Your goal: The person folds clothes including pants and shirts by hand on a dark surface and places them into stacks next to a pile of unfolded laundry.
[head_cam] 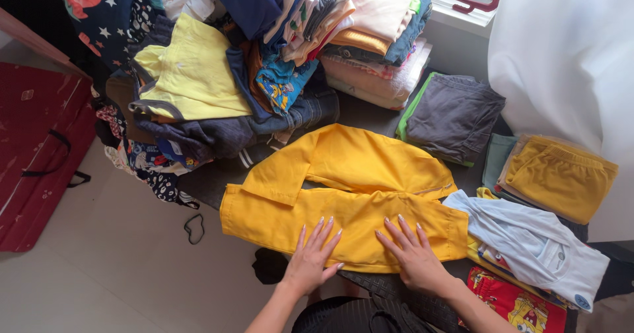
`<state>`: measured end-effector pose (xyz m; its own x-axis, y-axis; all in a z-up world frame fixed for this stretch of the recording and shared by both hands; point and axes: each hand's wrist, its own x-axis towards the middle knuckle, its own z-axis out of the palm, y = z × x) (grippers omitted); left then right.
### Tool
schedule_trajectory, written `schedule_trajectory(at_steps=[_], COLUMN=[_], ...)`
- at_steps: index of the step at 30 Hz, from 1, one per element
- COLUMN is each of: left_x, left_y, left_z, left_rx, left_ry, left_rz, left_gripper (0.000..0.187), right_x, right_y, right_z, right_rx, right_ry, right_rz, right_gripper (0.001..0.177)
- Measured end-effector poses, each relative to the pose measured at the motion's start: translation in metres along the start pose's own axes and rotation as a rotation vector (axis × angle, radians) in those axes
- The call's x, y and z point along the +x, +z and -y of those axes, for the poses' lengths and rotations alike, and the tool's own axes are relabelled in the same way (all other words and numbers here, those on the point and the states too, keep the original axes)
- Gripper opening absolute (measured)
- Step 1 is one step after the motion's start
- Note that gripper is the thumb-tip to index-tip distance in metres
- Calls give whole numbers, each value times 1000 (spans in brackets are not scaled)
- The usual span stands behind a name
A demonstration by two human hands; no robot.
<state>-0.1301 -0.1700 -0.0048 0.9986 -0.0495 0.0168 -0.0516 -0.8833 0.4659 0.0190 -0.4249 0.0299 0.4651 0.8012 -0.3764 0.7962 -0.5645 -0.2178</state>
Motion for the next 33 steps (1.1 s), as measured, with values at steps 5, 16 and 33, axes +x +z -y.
schedule_trajectory(at_steps=[5, 16, 33], left_x=[-12, 22, 45], left_y=[-10, -46, -91], left_z=[20, 60, 50], left_rx=[-36, 248, -250], left_ry=[79, -274, -468], left_rz=[103, -264, -773], left_gripper=[77, 47, 40], right_x=[-1, 8, -40], right_y=[32, 42, 7], right_z=[-16, -76, -38], right_rx=[-68, 320, 137], right_ry=[-85, -123, -137], right_rz=[-285, -397, -189], right_gripper=[89, 45, 84])
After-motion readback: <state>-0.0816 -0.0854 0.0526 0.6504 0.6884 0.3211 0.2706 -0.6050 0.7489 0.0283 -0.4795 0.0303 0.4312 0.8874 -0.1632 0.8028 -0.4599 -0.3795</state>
